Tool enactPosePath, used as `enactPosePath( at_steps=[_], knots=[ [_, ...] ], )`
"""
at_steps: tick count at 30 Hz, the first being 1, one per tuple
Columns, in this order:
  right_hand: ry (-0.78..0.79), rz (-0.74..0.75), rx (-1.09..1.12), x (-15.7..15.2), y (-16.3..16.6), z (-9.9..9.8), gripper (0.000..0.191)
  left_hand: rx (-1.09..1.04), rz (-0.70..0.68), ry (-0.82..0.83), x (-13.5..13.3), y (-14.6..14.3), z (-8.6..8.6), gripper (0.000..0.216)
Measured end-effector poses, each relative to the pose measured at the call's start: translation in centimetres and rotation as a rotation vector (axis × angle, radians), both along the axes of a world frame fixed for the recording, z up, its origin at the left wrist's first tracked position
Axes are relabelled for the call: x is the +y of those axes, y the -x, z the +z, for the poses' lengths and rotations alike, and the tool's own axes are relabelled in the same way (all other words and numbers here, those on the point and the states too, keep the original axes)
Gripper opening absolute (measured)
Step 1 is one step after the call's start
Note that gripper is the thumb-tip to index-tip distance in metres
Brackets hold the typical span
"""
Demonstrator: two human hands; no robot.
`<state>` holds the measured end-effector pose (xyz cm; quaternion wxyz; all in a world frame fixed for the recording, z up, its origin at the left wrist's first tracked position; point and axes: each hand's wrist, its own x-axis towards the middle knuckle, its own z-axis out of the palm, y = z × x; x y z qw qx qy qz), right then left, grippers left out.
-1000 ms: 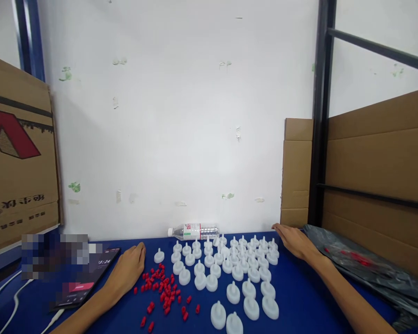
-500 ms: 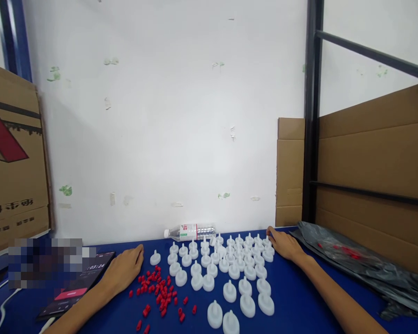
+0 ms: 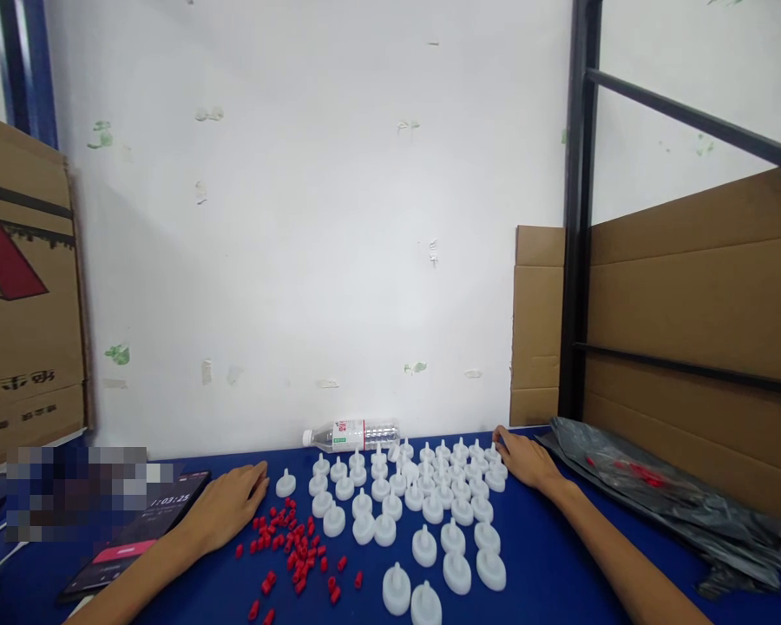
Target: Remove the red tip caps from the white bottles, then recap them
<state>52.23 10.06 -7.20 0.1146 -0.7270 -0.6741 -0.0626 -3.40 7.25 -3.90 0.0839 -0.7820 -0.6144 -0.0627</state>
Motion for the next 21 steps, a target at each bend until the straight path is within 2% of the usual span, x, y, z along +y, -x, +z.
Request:
enactPosePath(
  at_steps=[12,18,21],
  knots=[
    [0.018,0.009,0.013,-0.35,0.31,0.33,0.025,-0.012,-0.017,-0.006,-0.09,0.01,-0.31,0.04],
    [0.019,0.011,0.016,-0.56,0.48,0.56,0.025,-0.123,-0.031,-0.083,-0.46,-0.32,-0.25,0.045],
    [0.023,0.014,0.012,-0.56,0.48,0.58,0.025,-0.167,-0.088,-0.107,-0.56,-0.56,-0.19,0.047]
  ],
)
